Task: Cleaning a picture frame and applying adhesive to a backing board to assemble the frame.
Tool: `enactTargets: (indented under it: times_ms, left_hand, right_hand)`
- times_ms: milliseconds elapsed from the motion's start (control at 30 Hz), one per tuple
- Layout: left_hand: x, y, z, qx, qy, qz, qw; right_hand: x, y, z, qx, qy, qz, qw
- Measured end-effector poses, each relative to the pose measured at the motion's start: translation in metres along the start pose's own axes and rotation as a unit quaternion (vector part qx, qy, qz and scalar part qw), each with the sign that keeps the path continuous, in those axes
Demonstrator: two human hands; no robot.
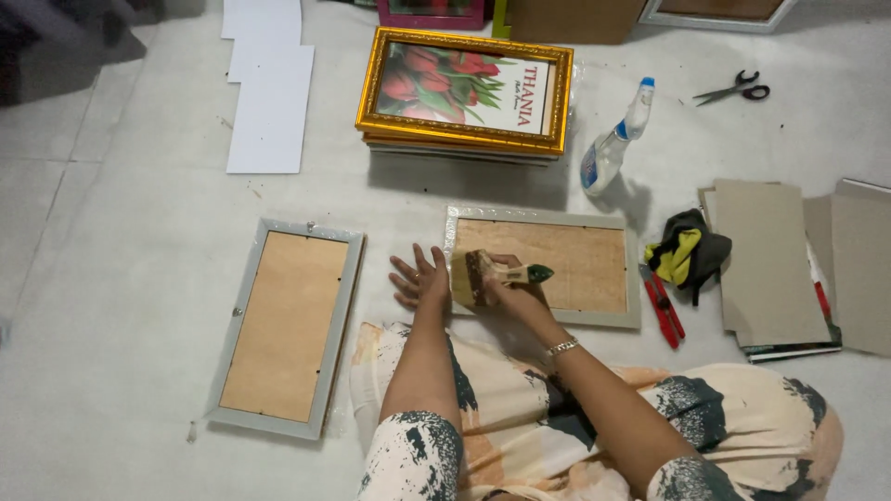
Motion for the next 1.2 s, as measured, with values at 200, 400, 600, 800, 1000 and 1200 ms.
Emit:
enactTargets:
  times_ms: [200, 400, 600, 800, 1000, 1200]
  left_hand:
    - [-0.007, -0.004, 0.013, -0.013, -0.005, 0.003, 1.0]
    - [-0.003, 0.001, 0.006, -0.005, -0.007, 0.027, 1.0]
    - [-0.005, -0.001, 0.008, -0.014, -0.009, 0.012, 1.0]
    - [-0.005, -0.002, 0.012, -0.009, -0.003, 0.02, 1.0]
    - [-0.006, -0.005, 0.016, -0.003, -0.012, 0.029, 0.999]
    - [-0.005, -0.001, 0.01, 0.002, -0.023, 0.034, 0.999]
  right_hand:
    - [0.103, 0.012, -0.088, -0.213, 0.053, 0.246, 0.944]
    - [0.202, 0.193, -0.062, -0.26, 0.173, -0.118, 0.942]
    - [0.197, 0.043, -0.111, -0.2, 0.058, -0.098, 0.973]
    - [0.19, 0.086, -0.042, -0.054, -0.021, -0.098, 0.994]
    - [0.261, 0.145, 0.054, 0.001, 0.285, -0.299, 0.911]
    - [0.132, 0.066, 0.004, 0.035, -0.186, -0.019, 0.982]
Point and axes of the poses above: each hand's wrist, its own z-axis towards the middle knuckle, its own x-axis out of the back of the hand, y = z × x, the point moved 10 cm from there along z, towards the middle knuckle, and after that the axes turned 13 degrees about -z, right-handed, at the moved point
